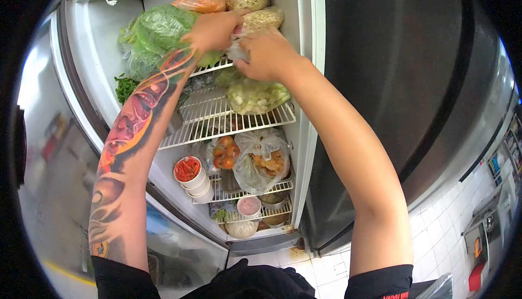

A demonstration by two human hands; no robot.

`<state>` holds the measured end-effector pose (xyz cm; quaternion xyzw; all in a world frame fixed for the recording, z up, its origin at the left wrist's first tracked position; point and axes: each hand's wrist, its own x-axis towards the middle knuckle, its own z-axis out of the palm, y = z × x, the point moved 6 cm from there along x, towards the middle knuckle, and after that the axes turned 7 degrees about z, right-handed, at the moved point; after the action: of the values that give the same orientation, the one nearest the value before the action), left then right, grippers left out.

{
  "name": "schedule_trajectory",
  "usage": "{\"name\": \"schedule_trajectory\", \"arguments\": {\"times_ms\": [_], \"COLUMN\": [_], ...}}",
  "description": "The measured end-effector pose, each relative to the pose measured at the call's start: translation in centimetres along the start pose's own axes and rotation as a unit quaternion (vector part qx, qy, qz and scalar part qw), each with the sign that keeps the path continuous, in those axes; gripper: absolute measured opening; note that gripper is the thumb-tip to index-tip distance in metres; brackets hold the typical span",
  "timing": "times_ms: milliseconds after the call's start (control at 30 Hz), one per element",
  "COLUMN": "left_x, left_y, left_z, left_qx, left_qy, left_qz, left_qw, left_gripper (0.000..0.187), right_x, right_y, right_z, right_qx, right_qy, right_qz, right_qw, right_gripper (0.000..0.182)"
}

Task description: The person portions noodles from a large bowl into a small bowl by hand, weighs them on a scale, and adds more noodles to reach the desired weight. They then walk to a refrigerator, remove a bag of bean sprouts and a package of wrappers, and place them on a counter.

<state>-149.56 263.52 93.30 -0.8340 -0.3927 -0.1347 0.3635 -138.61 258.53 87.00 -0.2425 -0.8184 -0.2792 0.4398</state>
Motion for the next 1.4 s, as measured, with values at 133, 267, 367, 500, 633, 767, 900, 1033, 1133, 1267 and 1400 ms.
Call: {"name": "schedule_trajectory", "arguments": {"times_ms": [133,267,367,500,633,767,900,1033,1133,1267,1400], "left_x": [-1.1,-0.3,1.1,2.3,0.7,-2.2,-3.0,-4.1,-4.4,-4.7,-5.1], "left_y": [0.2,0.3,-0.7,-0.8,-0.6,1.7,2.3,2.4,2.8,2.4,2.5], "left_z": [0.2,0.4,0.8,1.6,1.0,-2.6,-2.6,-0.1,0.1,-0.3,-0.2], "left_qx": [0.057,0.029,0.013,0.015,-0.063,-0.104,0.011,0.184,0.222,0.213,0.189], "left_qy": [0.069,0.133,0.136,0.120,0.096,0.128,-0.031,0.007,0.032,0.033,0.047], "left_qz": [0.029,0.026,0.027,0.022,0.037,0.089,0.014,-0.016,-0.049,-0.052,-0.020], "left_qw": [0.996,0.990,0.990,0.992,0.993,0.982,0.999,0.983,0.973,0.975,0.981], "left_gripper": [0.028,0.017,0.011,0.014,0.024,0.034,0.020,0.035,0.030,0.024,0.017], "right_x": [-0.9,-3.5,-5.2,-6.6,-3.8,1.2,2.7,3.3,4.2,4.3,5.3], "right_y": [-0.7,-1.0,-1.5,-2.1,-2.1,0.0,6.5,4.2,4.1,5.6,5.6], "right_z": [-0.9,-2.9,-3.0,-3.7,-6.7,-4.8,2.8,1.9,2.2,3.1,2.2], "right_qx": [-0.258,-0.358,-0.383,-0.368,-0.163,0.047,0.054,-0.051,-0.092,-0.148,-0.124], "right_qy": [-0.090,-0.150,-0.088,-0.102,-0.029,0.072,-0.037,-0.100,-0.141,-0.162,-0.170], "right_qz": [0.099,0.137,0.110,0.127,0.182,0.164,0.205,0.233,0.211,0.212,0.232], "right_qw": [0.957,0.912,0.913,0.915,0.969,0.983,0.976,0.966,0.963,0.952,0.950], "right_gripper": [0.063,0.053,0.046,0.033,0.014,0.010,0.025,0.020,0.017,0.013,0.028]}}
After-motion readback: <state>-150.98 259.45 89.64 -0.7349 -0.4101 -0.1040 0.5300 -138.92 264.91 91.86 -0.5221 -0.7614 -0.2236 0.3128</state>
